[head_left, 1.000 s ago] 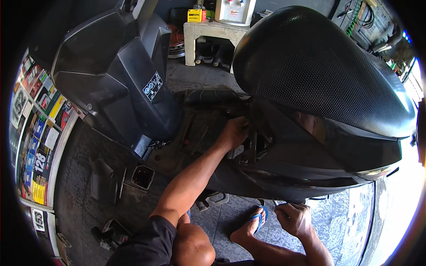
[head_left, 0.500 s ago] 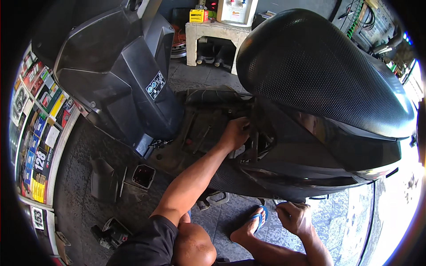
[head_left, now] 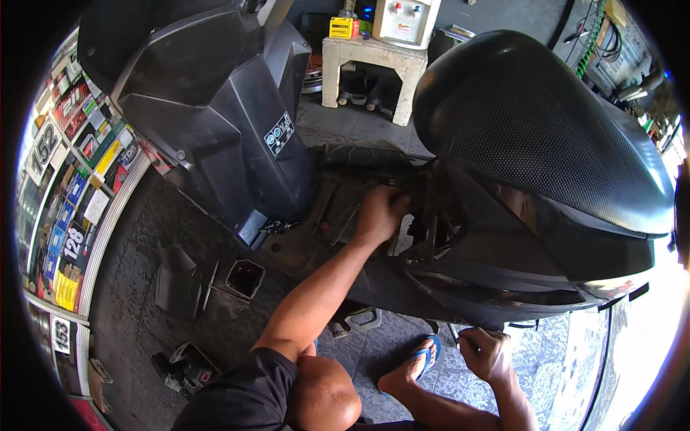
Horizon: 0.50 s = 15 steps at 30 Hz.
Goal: The person manipulates internal engine components of a motorcycle using a wrench and a screwdriver to loosen and tighten fasteners.
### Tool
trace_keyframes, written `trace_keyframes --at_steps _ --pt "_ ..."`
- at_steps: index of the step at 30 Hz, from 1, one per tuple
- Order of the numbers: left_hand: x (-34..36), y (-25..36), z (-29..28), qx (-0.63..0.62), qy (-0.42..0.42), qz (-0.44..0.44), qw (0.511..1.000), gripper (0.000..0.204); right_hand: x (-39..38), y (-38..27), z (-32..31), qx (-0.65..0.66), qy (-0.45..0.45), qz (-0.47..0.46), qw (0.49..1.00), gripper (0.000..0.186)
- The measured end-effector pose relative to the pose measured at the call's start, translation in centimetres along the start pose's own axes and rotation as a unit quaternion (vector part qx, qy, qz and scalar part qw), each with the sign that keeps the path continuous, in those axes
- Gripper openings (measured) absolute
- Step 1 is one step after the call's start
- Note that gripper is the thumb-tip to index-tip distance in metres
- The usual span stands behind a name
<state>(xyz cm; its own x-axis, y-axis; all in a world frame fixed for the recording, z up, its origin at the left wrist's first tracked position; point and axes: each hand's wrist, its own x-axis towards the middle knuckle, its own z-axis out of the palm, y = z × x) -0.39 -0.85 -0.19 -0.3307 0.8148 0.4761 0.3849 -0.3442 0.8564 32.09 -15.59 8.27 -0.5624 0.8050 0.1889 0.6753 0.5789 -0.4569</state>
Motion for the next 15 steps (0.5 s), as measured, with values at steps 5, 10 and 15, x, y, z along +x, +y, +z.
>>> trace_keyframes --at_steps 5,10,15 --pt "-1.2 -0.8 -5.6 0.381 0.030 -0.096 0.919 0.027 0.3 -0.1 0.2 0.001 -0.004 -0.008 1.000 0.008" --pt "-1.5 -3.3 -5.7 0.383 -0.012 -0.108 0.917 0.024 0.1 0.0 0.5 0.015 -0.016 0.002 1.000 0.008" --pt "-1.2 -1.3 -4.5 0.308 0.014 -0.043 0.950 0.020 0.1 -0.3 0.2 0.005 -0.003 -0.009 1.000 0.009"
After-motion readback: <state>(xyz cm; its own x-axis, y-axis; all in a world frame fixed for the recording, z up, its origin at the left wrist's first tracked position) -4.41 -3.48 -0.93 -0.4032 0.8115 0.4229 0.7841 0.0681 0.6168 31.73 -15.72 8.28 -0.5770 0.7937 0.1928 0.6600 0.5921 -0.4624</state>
